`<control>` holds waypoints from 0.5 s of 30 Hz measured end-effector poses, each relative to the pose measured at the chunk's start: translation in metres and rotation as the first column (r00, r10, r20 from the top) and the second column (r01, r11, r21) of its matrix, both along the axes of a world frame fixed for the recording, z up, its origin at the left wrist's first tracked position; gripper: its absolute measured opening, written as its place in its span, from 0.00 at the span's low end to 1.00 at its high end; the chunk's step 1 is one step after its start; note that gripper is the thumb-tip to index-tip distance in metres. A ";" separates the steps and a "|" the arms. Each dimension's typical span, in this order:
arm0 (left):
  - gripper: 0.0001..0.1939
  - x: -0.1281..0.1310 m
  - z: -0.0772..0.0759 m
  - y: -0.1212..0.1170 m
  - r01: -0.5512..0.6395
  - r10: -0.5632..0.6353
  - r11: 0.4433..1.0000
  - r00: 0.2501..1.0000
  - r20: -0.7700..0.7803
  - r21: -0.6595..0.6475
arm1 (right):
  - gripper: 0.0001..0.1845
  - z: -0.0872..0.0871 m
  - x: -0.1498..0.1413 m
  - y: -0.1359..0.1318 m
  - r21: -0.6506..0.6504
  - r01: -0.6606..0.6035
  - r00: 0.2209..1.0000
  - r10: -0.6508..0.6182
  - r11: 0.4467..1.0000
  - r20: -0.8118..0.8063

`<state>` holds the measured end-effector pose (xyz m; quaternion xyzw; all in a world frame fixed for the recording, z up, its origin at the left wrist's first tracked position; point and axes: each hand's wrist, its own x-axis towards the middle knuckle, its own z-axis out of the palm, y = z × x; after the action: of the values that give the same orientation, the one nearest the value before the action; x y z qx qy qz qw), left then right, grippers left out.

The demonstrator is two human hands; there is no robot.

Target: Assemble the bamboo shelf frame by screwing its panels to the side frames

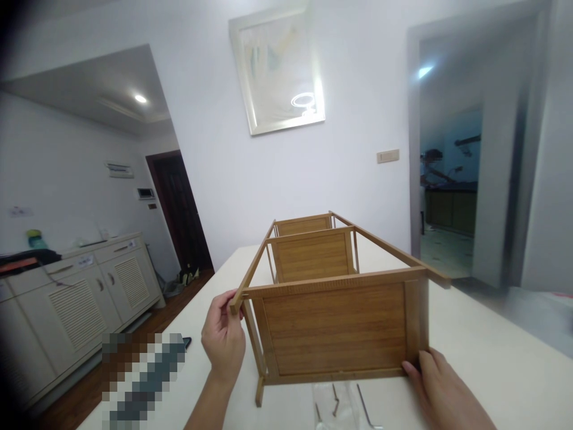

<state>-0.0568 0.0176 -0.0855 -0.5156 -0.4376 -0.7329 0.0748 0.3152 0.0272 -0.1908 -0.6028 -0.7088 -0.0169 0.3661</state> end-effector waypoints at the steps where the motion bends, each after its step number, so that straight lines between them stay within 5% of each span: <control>1: 0.13 0.000 0.000 0.000 -0.005 0.005 1.000 1.000 -0.007 0.004 | 0.19 0.000 0.000 0.000 0.001 -0.002 1.000 0.002 1.000 0.000; 10: 0.07 -0.001 0.007 -0.003 -0.146 0.159 0.984 0.977 -0.143 0.099 | 0.21 -0.005 0.001 0.003 -0.006 0.003 1.000 -0.003 1.000 -0.003; 15: 0.09 -0.001 0.001 0.001 -0.139 0.142 0.990 0.987 -0.072 0.035 | 0.20 -0.004 0.001 0.002 -0.006 -0.002 1.000 0.002 1.000 -0.008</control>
<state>-0.0579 0.0183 -0.0841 -0.5094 -0.4586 -0.7125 0.1503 0.3160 0.0294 -0.1949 -0.6033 -0.7079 -0.0124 0.3672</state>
